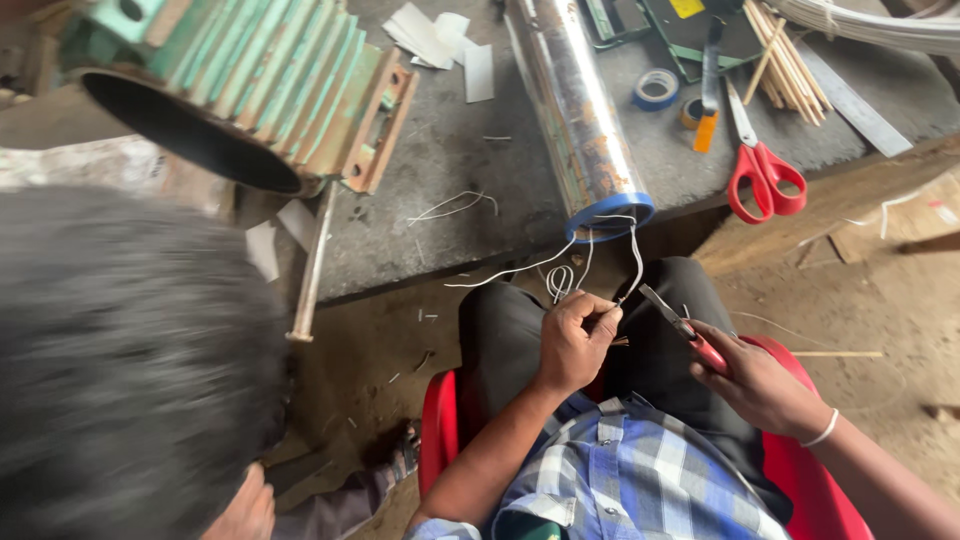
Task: The person sits at a workbench and twists together the ends of white wires, then uses pliers to cut and grip the wire while binding it around a metal cylinder. A second person beside them files and brushes a motor stator on the bench.
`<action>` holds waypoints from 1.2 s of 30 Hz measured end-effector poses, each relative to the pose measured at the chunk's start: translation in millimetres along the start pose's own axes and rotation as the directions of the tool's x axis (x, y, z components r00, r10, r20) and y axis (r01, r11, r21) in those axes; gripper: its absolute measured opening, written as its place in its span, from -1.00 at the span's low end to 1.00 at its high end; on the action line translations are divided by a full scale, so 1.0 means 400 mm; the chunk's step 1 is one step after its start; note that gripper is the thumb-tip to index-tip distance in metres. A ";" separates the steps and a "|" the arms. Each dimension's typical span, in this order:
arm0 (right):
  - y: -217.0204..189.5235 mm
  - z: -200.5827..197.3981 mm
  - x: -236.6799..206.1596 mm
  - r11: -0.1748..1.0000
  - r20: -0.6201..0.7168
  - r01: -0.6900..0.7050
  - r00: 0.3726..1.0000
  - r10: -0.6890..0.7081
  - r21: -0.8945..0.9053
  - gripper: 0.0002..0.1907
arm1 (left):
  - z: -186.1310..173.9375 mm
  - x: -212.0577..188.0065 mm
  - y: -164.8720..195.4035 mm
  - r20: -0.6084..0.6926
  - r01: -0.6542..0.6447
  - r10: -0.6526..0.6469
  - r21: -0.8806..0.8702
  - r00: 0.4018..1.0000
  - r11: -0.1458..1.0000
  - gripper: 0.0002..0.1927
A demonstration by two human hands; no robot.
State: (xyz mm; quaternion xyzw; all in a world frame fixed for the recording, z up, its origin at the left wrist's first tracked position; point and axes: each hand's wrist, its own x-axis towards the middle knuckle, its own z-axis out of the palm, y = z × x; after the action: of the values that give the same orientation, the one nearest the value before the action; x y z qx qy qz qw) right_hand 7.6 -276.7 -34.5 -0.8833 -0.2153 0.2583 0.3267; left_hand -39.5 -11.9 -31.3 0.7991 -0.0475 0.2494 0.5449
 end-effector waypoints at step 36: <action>-0.037 0.039 0.173 0.930 0.045 0.344 0.935 -0.353 0.132 -0.47 | -0.011 -0.022 -0.032 0.419 0.529 -0.353 -0.786 0.836 0.321 -0.81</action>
State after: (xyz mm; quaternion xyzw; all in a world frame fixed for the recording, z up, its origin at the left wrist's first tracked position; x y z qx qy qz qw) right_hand 48.7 -221.1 -56.5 -0.8001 -0.3634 0.2388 0.4132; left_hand -44.4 -4.5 -44.7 0.3995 0.0048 -0.0397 0.9159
